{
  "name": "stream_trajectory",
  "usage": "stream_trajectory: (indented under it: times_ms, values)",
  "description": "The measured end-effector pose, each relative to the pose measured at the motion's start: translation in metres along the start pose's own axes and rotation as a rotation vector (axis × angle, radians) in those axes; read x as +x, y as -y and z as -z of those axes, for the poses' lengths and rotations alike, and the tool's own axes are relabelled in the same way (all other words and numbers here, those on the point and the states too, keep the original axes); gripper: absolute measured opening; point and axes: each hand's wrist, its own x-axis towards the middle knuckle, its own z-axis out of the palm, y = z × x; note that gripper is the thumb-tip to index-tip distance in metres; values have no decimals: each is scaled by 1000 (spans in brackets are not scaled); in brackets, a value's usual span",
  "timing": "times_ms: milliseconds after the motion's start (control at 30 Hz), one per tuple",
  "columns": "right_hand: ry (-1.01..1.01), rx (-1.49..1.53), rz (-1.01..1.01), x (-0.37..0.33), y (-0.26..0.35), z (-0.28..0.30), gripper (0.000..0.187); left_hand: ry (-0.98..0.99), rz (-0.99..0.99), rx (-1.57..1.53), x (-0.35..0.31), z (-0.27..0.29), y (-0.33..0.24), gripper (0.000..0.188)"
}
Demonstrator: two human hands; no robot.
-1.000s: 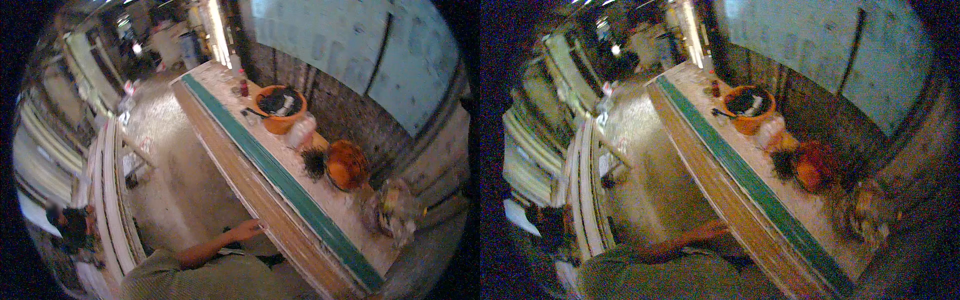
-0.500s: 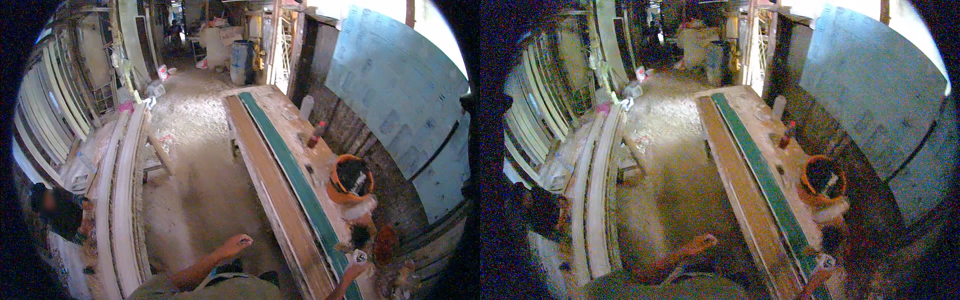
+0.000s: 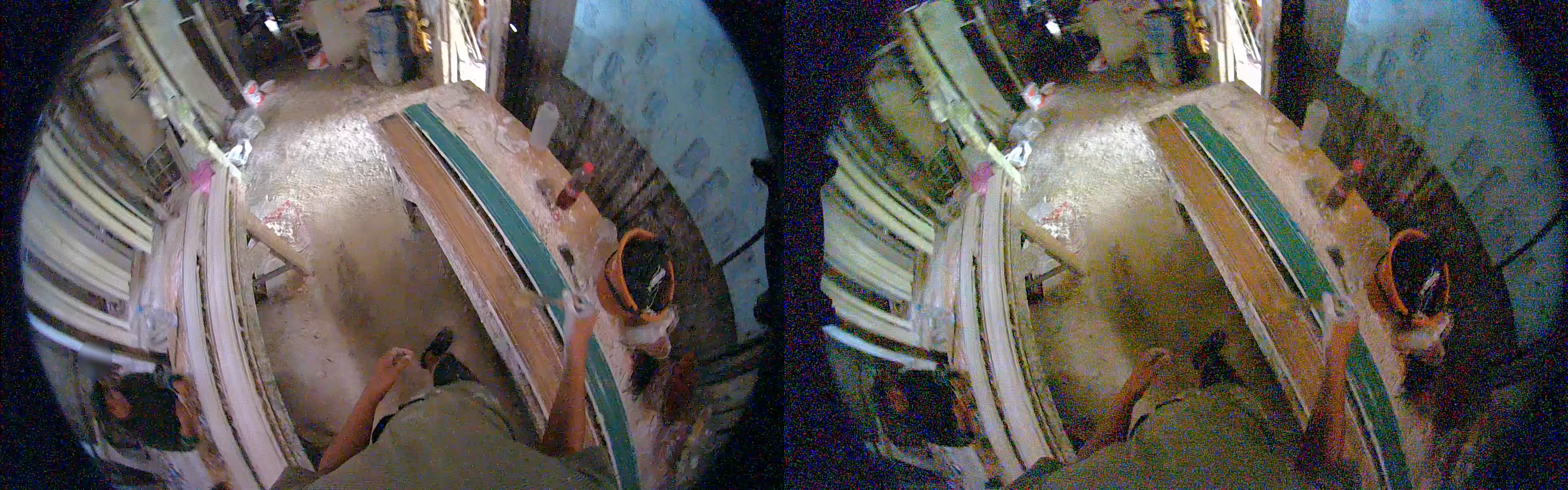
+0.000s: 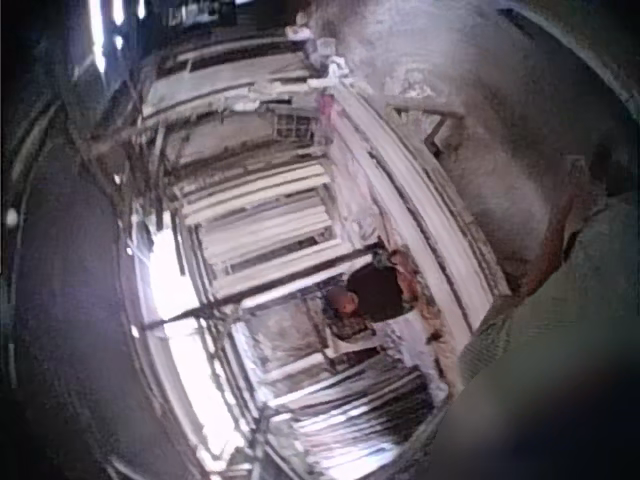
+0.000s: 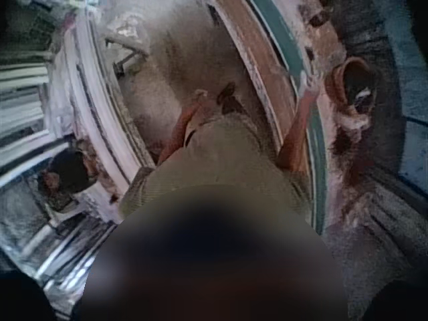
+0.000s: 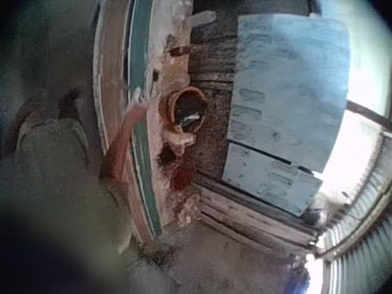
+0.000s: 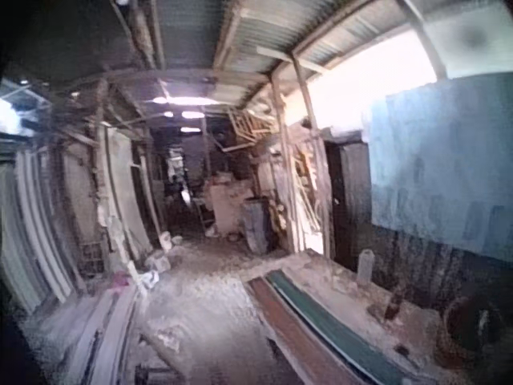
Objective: The person wipes a long wooden board with a cloth, moving along its length and repeatedly cleaning the same areas. The board has a green strip along its center. The person occasionally pauses and repositions the cloth while continuing to wipe.
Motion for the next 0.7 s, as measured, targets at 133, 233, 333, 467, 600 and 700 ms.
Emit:
stream_trajectory:
  times_ms: [133, 233, 333, 467, 600, 700]
  values:
    - [221, 112, 60, 17, 74, -99, 28, -8, -17, -37, 55, 48, -25, 31]
    - [260, 124, 82, 25, 122, -177, 27, 3, -2, 18, 104, 74, -60, 30]
    - [220, 129, 159, 33, 138, -244, 28, 17, -51, 231, 150, 92, -98, 27]
    - [209, -151, 175, 7, 87, -247, 26, 185, 4, 79, 198, 89, -135, 27]
    - [-19, -221, -94, -81, 2, -139, 29, 408, -81, 282, 235, 76, -153, 27]
    - [-327, -293, -541, -137, -40, -23, 32, 583, -59, 340, 263, 73, -155, 27]
